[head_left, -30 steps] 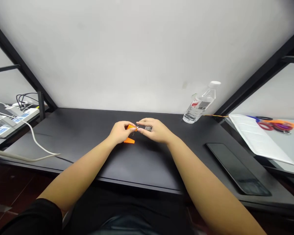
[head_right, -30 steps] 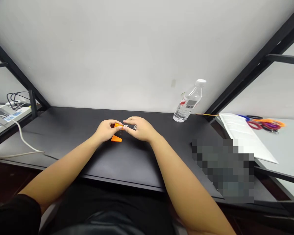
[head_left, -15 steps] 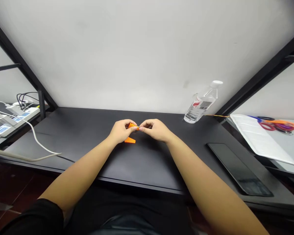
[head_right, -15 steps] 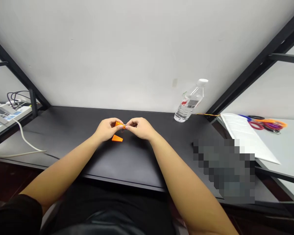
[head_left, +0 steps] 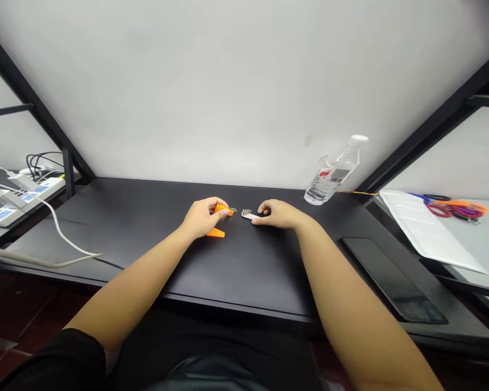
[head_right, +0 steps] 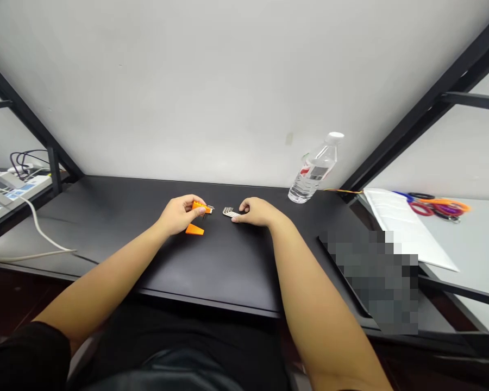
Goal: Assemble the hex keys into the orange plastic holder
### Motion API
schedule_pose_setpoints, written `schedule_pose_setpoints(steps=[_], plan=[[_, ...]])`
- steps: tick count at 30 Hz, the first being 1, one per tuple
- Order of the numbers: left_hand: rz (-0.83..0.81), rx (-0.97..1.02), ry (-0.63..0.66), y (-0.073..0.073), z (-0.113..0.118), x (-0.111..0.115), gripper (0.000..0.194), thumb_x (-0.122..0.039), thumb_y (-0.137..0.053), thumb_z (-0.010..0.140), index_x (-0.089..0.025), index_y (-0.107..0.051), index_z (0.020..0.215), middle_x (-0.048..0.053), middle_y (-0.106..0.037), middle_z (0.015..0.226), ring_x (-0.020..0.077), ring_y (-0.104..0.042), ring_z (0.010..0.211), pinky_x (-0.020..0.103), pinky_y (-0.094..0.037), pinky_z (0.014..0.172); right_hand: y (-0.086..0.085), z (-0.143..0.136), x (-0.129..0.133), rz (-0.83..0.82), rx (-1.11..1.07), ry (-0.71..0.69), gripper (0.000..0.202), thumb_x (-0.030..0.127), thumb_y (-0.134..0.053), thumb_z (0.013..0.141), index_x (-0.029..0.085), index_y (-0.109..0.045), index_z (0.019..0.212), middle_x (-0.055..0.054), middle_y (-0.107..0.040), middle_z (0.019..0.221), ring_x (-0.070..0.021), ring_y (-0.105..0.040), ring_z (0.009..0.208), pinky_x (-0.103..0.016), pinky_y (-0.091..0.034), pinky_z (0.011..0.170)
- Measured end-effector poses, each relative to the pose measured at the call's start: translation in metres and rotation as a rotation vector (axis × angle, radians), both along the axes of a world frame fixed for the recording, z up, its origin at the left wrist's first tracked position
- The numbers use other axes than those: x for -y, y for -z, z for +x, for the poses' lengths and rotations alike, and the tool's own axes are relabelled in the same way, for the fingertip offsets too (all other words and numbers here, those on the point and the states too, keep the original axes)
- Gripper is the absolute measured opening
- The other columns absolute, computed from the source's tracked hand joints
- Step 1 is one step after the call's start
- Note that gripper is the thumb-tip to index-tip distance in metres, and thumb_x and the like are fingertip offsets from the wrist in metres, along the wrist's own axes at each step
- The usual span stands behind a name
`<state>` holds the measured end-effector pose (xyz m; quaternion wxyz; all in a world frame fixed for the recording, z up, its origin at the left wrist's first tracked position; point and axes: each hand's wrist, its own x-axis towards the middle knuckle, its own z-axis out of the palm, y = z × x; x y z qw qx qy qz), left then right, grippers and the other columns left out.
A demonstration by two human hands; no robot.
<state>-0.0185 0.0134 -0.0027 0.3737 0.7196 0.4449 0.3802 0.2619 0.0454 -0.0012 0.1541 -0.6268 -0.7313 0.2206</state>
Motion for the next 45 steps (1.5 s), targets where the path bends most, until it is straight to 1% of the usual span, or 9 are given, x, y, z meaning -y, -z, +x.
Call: schedule_pose_setpoints(steps=[4, 10, 15, 20, 23, 25, 35, 40, 45], plan=[[0.015, 0.002, 0.008, -0.001, 0.0, 0.0, 0.018, -0.036, -0.068, 0.086, -0.022, -0.072, 0.097, 0.004, -0.078, 0.094, 0.0182, -0.073, 0.085, 0.033, -0.056, 0.086, 0.003, 0.005, -0.005, -0.107, 0.032, -0.046, 0.04, 0.059, -0.082, 0.062, 0.024, -0.072, 0.079, -0.003, -0.071, 0.083, -0.0209, -0.063, 0.075, -0.031, -0.045, 0.062], [0.023, -0.02, 0.022, -0.003, 0.0, 0.0, 0.019, -0.036, -0.068, 0.086, -0.023, -0.073, 0.099, 0.003, -0.079, 0.093, 0.0188, -0.072, 0.085, 0.032, -0.056, 0.086, -0.005, 0.0, -0.002, -0.166, 0.056, -0.124, 0.033, 0.054, -0.077, 0.07, 0.022, -0.07, 0.074, -0.002, -0.07, 0.076, -0.0193, -0.062, 0.073, -0.03, -0.043, 0.062], [0.033, 0.001, 0.039, -0.002, 0.0, 0.001, 0.019, -0.036, -0.067, 0.087, -0.023, -0.073, 0.099, 0.003, -0.078, 0.092, 0.0183, -0.072, 0.083, 0.032, -0.056, 0.086, -0.013, -0.007, 0.006, -0.011, 0.043, -0.202, 0.021, 0.042, -0.072, 0.076, 0.021, -0.069, 0.071, -0.003, -0.07, 0.076, -0.0178, -0.059, 0.068, -0.03, -0.042, 0.062], [0.053, -0.004, 0.019, -0.001, 0.0, 0.001, 0.018, -0.035, -0.067, 0.087, -0.023, -0.073, 0.098, 0.002, -0.078, 0.092, 0.018, -0.072, 0.082, 0.032, -0.056, 0.086, -0.019, -0.029, 0.017, 0.298, -0.428, -0.104, 0.027, 0.048, -0.068, 0.084, 0.021, -0.069, 0.086, -0.003, -0.069, 0.076, -0.0172, -0.058, 0.066, -0.031, -0.047, 0.062], [0.059, -0.008, 0.02, -0.001, 0.0, 0.0, 0.02, -0.036, -0.068, 0.086, -0.022, -0.073, 0.1, 0.003, -0.079, 0.092, 0.0188, -0.072, 0.083, 0.033, -0.057, 0.086, -0.019, -0.044, 0.023, 0.3, -0.69, -0.154, 0.031, 0.05, -0.073, 0.082, 0.021, -0.067, 0.091, -0.005, -0.072, 0.084, -0.0182, -0.062, 0.071, -0.032, -0.052, 0.065], [0.059, 0.0, 0.028, 0.0, 0.0, 0.0, 0.02, -0.036, -0.068, 0.086, -0.022, -0.073, 0.1, 0.003, -0.079, 0.092, 0.0191, -0.073, 0.083, 0.033, -0.057, 0.085, -0.019, -0.052, 0.028, 0.277, -0.753, -0.198, 0.032, 0.05, -0.075, 0.082, 0.021, -0.067, 0.093, -0.006, -0.073, 0.087, -0.0188, -0.065, 0.073, -0.033, -0.054, 0.067], [0.09, -0.041, 0.035, 0.0, 0.001, 0.001, 0.018, -0.033, -0.066, 0.087, -0.023, -0.073, 0.1, 0.002, -0.079, 0.094, 0.0187, -0.073, 0.085, 0.033, -0.057, 0.086, -0.021, -0.06, 0.035, 0.249, -0.622, -0.208, 0.03, 0.049, -0.071, 0.086, 0.02, -0.072, 0.094, -0.005, -0.074, 0.082, -0.0186, -0.066, 0.071, -0.032, -0.054, 0.064], [0.094, -0.102, -0.019, -0.002, 0.0, 0.001, 0.018, -0.036, -0.067, 0.087, -0.024, -0.074, 0.099, 0.002, -0.079, 0.093, 0.0191, -0.073, 0.084, 0.033, -0.057, 0.086, -0.021, -0.062, 0.035, 0.317, -0.439, -0.23, 0.028, 0.046, -0.062, 0.093, 0.021, -0.074, 0.097, -0.004, -0.075, 0.083, -0.0183, -0.065, 0.069, -0.032, -0.052, 0.067], [0.017, -0.156, -0.042, -0.003, 0.0, 0.001, 0.02, -0.039, -0.067, 0.087, -0.026, -0.074, 0.099, 0.0, -0.079, 0.091, 0.0197, -0.074, 0.084, 0.032, -0.057, 0.083, -0.018, -0.068, 0.036, 0.383, -0.246, -0.262, 0.035, 0.039, -0.043, 0.103, 0.023, -0.07, 0.117, -0.007, -0.076, 0.116, -0.0244, -0.069, 0.104, -0.037, -0.052, 0.089]])
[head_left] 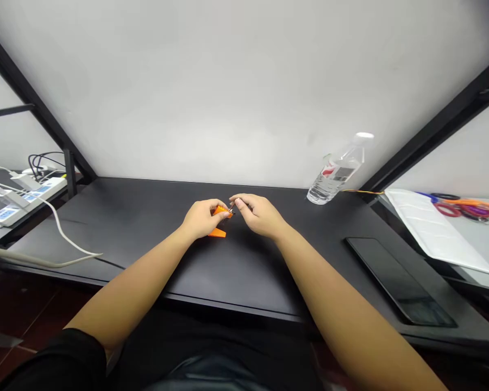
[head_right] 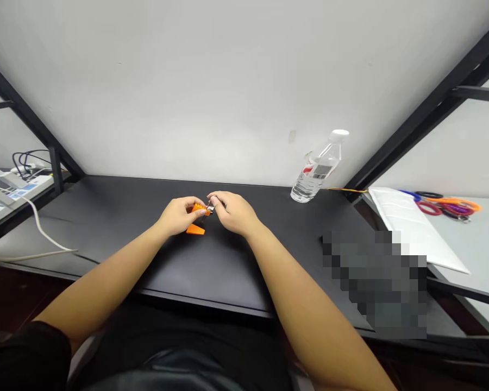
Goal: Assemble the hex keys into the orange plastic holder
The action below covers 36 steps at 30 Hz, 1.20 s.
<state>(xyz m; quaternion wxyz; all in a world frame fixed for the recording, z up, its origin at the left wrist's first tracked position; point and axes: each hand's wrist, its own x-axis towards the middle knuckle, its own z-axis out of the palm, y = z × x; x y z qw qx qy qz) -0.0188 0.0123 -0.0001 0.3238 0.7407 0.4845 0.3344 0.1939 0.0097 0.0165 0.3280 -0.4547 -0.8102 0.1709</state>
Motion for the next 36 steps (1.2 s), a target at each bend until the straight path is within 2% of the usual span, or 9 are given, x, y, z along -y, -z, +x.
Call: schedule_pose_setpoints(steps=[3, 6, 10, 14, 17, 19, 26, 31, 36], plan=[[-0.011, 0.037, 0.019, 0.002, 0.0, -0.001, 0.019, -0.039, -0.067, 0.086, -0.025, -0.074, 0.098, 0.001, -0.079, 0.096, 0.0201, -0.075, 0.089, 0.031, -0.057, 0.085, 0.001, -0.001, 0.0, -0.003, 0.117, -0.019, 0.039, 0.038, -0.035, 0.106, 0.023, -0.068, 0.12, -0.008, -0.074, 0.123, -0.0256, -0.066, 0.113, -0.039, -0.051, 0.094], [0.001, 0.067, 0.03, 0.005, 0.001, -0.003, 0.02, -0.039, -0.068, 0.086, -0.023, -0.074, 0.097, 0.003, -0.079, 0.097, 0.0209, -0.074, 0.09, 0.031, -0.057, 0.085, 0.0, -0.002, 0.002, -0.019, 0.22, -0.12, 0.04, 0.039, -0.033, 0.107, 0.023, -0.069, 0.115, -0.008, -0.073, 0.121, -0.0255, -0.065, 0.111, -0.039, -0.05, 0.093], [0.014, 0.083, 0.041, 0.007, 0.0, -0.006, 0.02, -0.037, -0.067, 0.086, -0.022, -0.073, 0.098, 0.003, -0.078, 0.095, 0.0197, -0.073, 0.087, 0.032, -0.057, 0.085, -0.004, 0.002, 0.005, -0.078, 0.28, -0.232, 0.034, 0.048, -0.047, 0.102, 0.024, -0.069, 0.112, -0.009, -0.072, 0.114, -0.0256, -0.065, 0.103, -0.037, -0.051, 0.085], [-0.004, 0.135, 0.055, 0.007, 0.0, -0.005, 0.018, -0.036, -0.066, 0.088, -0.022, -0.071, 0.098, 0.004, -0.078, 0.093, 0.0187, -0.073, 0.085, 0.033, -0.057, 0.086, -0.001, 0.024, -0.005, -0.119, 0.271, -0.048, 0.045, 0.059, -0.07, 0.084, 0.025, -0.068, 0.114, -0.009, -0.072, 0.111, -0.0254, -0.066, 0.093, -0.034, -0.049, 0.073], [-0.006, 0.155, 0.062, 0.005, 0.0, -0.003, 0.017, -0.035, -0.066, 0.088, -0.022, -0.07, 0.097, 0.004, -0.078, 0.092, 0.0184, -0.073, 0.083, 0.033, -0.057, 0.085, 0.008, 0.048, -0.021, -0.217, 0.329, 0.149, 0.047, 0.062, -0.079, 0.07, 0.022, -0.069, 0.093, -0.008, -0.072, 0.095, -0.0222, -0.065, 0.077, -0.032, -0.045, 0.061], [0.0, 0.149, 0.064, 0.004, 0.001, -0.002, 0.016, -0.035, -0.066, 0.088, -0.022, -0.071, 0.097, 0.003, -0.078, 0.092, 0.0184, -0.073, 0.082, 0.034, -0.057, 0.085, 0.016, 0.06, -0.03, -0.298, 0.347, 0.195, 0.048, 0.064, -0.081, 0.065, 0.022, -0.069, 0.085, -0.006, -0.071, 0.088, -0.0199, -0.063, 0.071, -0.03, -0.042, 0.056], [0.011, 0.126, 0.068, 0.002, 0.001, -0.001, 0.015, -0.033, -0.065, 0.088, -0.023, -0.071, 0.097, 0.002, -0.078, 0.092, 0.0184, -0.073, 0.082, 0.034, -0.057, 0.084, 0.019, 0.065, -0.037, -0.454, 0.351, 0.165, 0.037, 0.06, -0.077, 0.07, 0.024, -0.07, 0.077, -0.003, -0.071, 0.077, -0.0184, -0.061, 0.064, -0.03, -0.042, 0.054], [0.007, 0.121, 0.084, -0.001, 0.001, 0.002, 0.015, -0.034, -0.064, 0.089, -0.023, -0.071, 0.098, 0.002, -0.078, 0.093, 0.0183, -0.073, 0.084, 0.034, -0.058, 0.084, 0.012, 0.06, -0.03, -0.417, 0.313, 0.084, 0.034, 0.054, -0.077, 0.071, 0.023, -0.065, 0.065, -0.001, -0.066, 0.066, -0.0163, -0.057, 0.058, -0.029, -0.038, 0.051], [0.039, 0.114, 0.095, 0.0, 0.001, 0.0, 0.015, -0.032, -0.063, 0.089, -0.022, -0.069, 0.098, 0.002, -0.077, 0.091, 0.0186, -0.072, 0.083, 0.035, -0.057, 0.085, 0.001, 0.05, -0.02, -0.283, 0.187, 0.076, 0.027, 0.049, -0.072, 0.079, 0.023, -0.066, 0.071, -0.002, -0.068, 0.069, -0.0163, -0.057, 0.059, -0.03, -0.042, 0.056]])
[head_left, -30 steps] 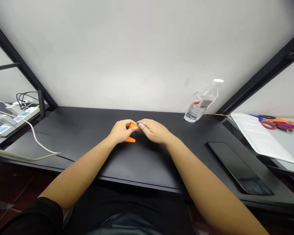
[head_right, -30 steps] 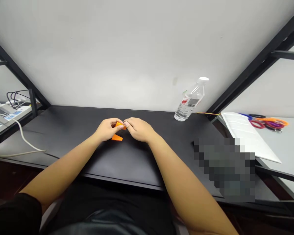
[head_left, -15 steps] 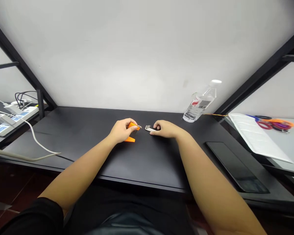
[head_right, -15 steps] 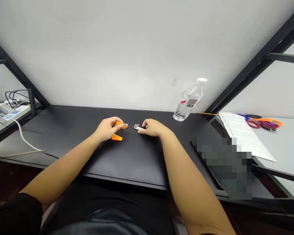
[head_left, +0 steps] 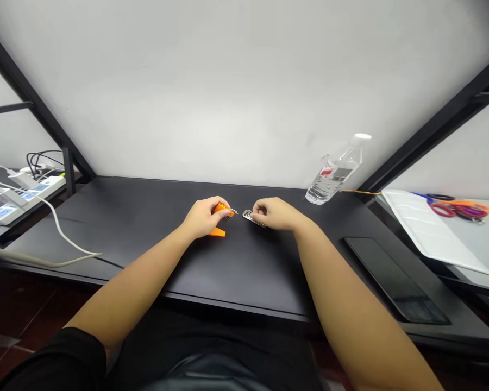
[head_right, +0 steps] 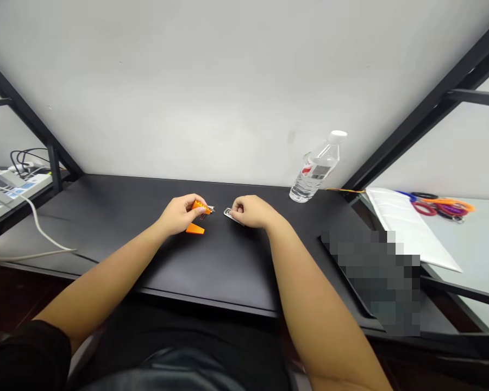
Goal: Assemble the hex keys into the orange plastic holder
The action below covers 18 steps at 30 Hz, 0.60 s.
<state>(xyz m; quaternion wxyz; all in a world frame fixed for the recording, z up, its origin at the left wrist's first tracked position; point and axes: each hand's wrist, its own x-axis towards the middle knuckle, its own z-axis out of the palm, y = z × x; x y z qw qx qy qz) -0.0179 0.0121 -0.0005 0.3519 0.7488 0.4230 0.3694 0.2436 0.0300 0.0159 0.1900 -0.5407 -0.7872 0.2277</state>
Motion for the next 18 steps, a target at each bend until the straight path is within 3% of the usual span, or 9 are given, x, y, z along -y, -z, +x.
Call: schedule_pose_setpoints(steps=[6, 18], plan=[[0.009, -0.017, -0.01, 0.0, 0.0, -0.001, 0.015, -0.032, -0.063, 0.089, -0.023, -0.069, 0.099, 0.002, -0.077, 0.092, 0.0183, -0.073, 0.084, 0.033, -0.057, 0.084, -0.012, -0.024, 0.015, 0.183, -0.437, -0.032, 0.032, 0.053, -0.065, 0.089, 0.022, -0.071, 0.094, -0.004, -0.07, 0.078, -0.0184, -0.061, 0.067, -0.032, -0.049, 0.063], [0.014, -0.046, 0.021, -0.001, 0.001, 0.001, 0.016, -0.033, -0.063, 0.089, -0.022, -0.068, 0.1, 0.001, -0.077, 0.09, 0.0177, -0.072, 0.083, 0.032, -0.056, 0.083, -0.012, -0.044, 0.028, 0.213, -0.447, -0.112, 0.022, 0.04, -0.059, 0.093, 0.023, -0.072, 0.101, -0.005, -0.077, 0.095, -0.0185, -0.064, 0.074, -0.034, -0.051, 0.072]])
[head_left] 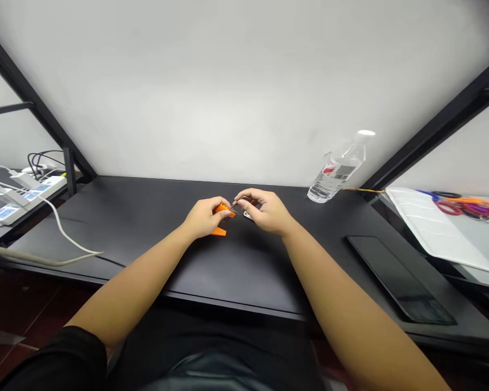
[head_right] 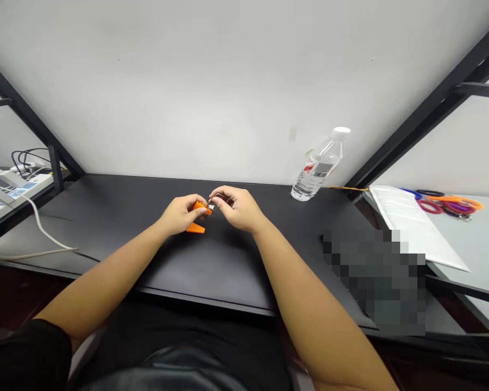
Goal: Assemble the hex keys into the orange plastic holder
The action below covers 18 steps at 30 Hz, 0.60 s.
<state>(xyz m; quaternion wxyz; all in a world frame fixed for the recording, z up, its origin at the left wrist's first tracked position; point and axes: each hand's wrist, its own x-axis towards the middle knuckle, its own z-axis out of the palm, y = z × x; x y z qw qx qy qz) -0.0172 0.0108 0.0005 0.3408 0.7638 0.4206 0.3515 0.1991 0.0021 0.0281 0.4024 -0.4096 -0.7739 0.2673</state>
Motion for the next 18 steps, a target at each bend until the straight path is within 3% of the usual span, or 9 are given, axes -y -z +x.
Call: schedule_pose_setpoints(steps=[6, 18], plan=[[0.011, -0.017, -0.021, 0.0007, -0.0001, -0.0007, 0.017, -0.034, -0.064, 0.089, -0.023, -0.069, 0.098, 0.001, -0.077, 0.09, 0.0178, -0.071, 0.082, 0.031, -0.057, 0.079, 0.0036, -0.0002, -0.0026, -0.029, 0.003, 0.047, 0.024, 0.042, -0.058, 0.094, 0.023, -0.071, 0.1, -0.005, -0.077, 0.093, -0.019, -0.065, 0.072, -0.034, -0.052, 0.071], [0.011, -0.029, -0.088, 0.0033, -0.0013, -0.0027, 0.017, -0.037, -0.064, 0.088, -0.023, -0.07, 0.097, 0.0, -0.076, 0.086, 0.0181, -0.071, 0.079, 0.032, -0.057, 0.077, 0.0049, 0.0042, -0.0066, -0.012, 0.18, -0.05, 0.029, 0.038, -0.045, 0.102, 0.025, -0.07, 0.108, -0.005, -0.077, 0.105, -0.0226, -0.071, 0.094, -0.036, -0.053, 0.083]])
